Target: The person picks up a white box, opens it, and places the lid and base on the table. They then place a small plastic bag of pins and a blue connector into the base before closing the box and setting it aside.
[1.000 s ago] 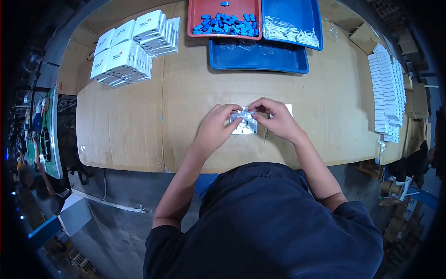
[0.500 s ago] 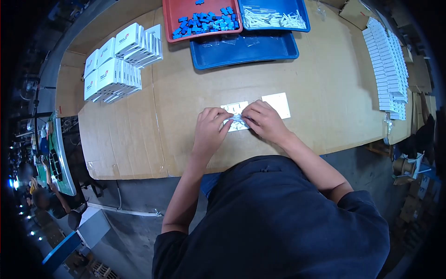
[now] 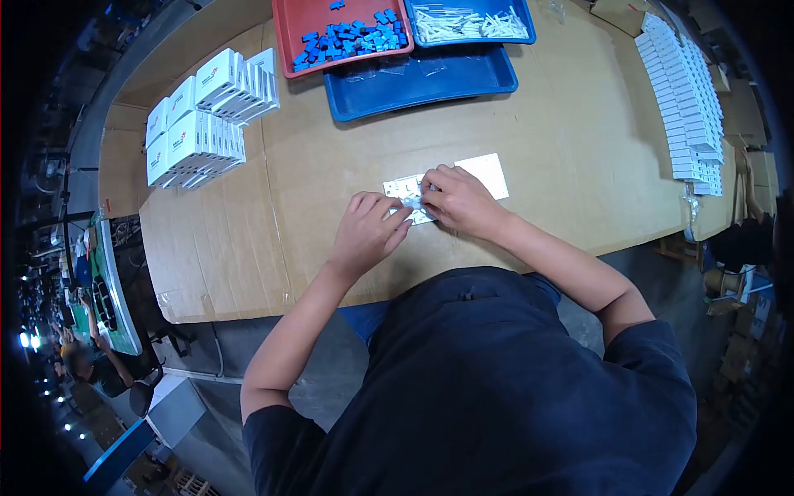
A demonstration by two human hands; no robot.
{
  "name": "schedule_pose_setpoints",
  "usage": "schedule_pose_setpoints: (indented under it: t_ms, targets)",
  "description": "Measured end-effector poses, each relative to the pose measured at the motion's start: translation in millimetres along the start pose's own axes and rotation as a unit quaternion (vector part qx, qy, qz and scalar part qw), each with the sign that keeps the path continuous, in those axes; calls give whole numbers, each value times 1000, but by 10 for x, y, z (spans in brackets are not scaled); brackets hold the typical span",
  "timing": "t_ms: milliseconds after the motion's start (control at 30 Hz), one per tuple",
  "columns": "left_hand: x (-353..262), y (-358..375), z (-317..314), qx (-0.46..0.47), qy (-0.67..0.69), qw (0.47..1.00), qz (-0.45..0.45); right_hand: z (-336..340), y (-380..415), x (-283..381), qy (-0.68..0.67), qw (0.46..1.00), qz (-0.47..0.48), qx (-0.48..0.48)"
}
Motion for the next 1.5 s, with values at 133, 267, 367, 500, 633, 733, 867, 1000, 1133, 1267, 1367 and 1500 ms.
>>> schedule_pose_setpoints:
  t_ms: [133, 267, 367, 500, 633, 733, 867, 1000, 1133, 1267, 1367, 1500]
  targets:
    - [-1, 8, -32, 9, 5, 1000, -18, 13, 38, 1, 14, 998, -5, 63]
    - [-14, 35, -96, 9, -4, 1000, -9, 85, 22, 33, 66, 991, -3, 114]
    - [-53, 58, -103, 12, -2, 1000, -7, 20, 41, 75, 96, 991, -9, 97]
    - [-111, 93, -143, 2, 1, 1000, 17, 29, 42, 81, 79, 991, -26, 109]
    - [-133, 114, -156, -2, 29, 999, 32, 15, 40, 28, 77, 994, 2, 80]
    - [-129, 127, -136, 7, 14, 1000, 22, -5, 36, 26, 78, 993, 5, 93]
    - [-145, 112, -148, 6, 15, 999, 30, 10, 46, 53, 87, 990, -7, 112]
    - [-186, 159, -154, 21, 2, 999, 42, 46, 42, 57, 90, 988, 1, 129]
    - [-200, 254, -181, 20, -51, 997, 46, 18, 51, 22, 87, 991, 22, 95]
    - [-266, 342, -287, 24, -100, 992, 69, 56, 33, 60, 91, 989, 5, 113]
    - [-239, 350, -321, 23, -81, 993, 87, 19, 35, 26, 96, 990, 11, 99]
    - [-274, 308, -296, 41, -91, 990, 98, 43, 33, 57, 108, 986, 2, 126]
Point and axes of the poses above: each hand's wrist, its own y-axis away from the middle knuckle, its own z-axis out of the back of the hand, x = y × z, the point moved 1 cm from there along -y, towards the middle knuckle, and after that the axes turned 9 degrees about y, right-handed, at the moved point
